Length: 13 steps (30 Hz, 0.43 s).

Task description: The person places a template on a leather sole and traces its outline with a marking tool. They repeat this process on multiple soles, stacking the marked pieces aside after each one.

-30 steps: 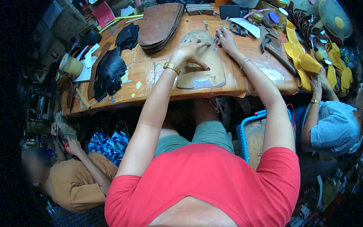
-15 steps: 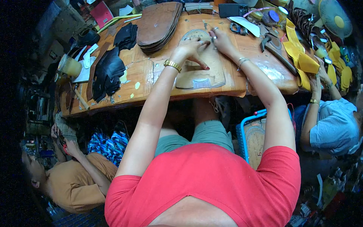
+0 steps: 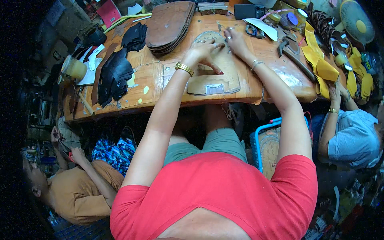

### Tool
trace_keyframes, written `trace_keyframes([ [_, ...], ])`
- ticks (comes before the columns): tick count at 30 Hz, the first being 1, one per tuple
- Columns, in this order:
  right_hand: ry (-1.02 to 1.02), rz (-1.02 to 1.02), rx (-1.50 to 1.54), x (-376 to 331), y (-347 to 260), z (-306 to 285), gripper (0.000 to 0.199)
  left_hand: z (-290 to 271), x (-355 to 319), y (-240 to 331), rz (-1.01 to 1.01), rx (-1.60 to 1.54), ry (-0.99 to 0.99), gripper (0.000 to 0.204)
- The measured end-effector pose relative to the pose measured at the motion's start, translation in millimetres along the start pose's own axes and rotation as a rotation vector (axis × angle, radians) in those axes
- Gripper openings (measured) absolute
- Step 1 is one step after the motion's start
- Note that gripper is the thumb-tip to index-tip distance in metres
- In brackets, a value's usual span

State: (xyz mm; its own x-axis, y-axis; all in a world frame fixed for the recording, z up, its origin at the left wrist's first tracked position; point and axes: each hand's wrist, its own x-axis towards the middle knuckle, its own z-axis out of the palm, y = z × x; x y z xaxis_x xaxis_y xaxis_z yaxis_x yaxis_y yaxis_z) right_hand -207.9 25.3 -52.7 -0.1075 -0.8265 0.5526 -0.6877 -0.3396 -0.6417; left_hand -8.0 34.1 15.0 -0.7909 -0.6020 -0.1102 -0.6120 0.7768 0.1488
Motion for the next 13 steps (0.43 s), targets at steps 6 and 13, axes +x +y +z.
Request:
trace_keyframes([
  [6,-0.052,0.215,0.211,8.8,2.9,-2.4,0.023,1.7,1.8,-1.2,0.010,0.032,0.020,0.126],
  [13,-0.026,-0.233,-0.231,11.6,3.7,4.9,0.023,-1.3,7.2,0.6,-0.018,0.104,-0.060,0.132],
])
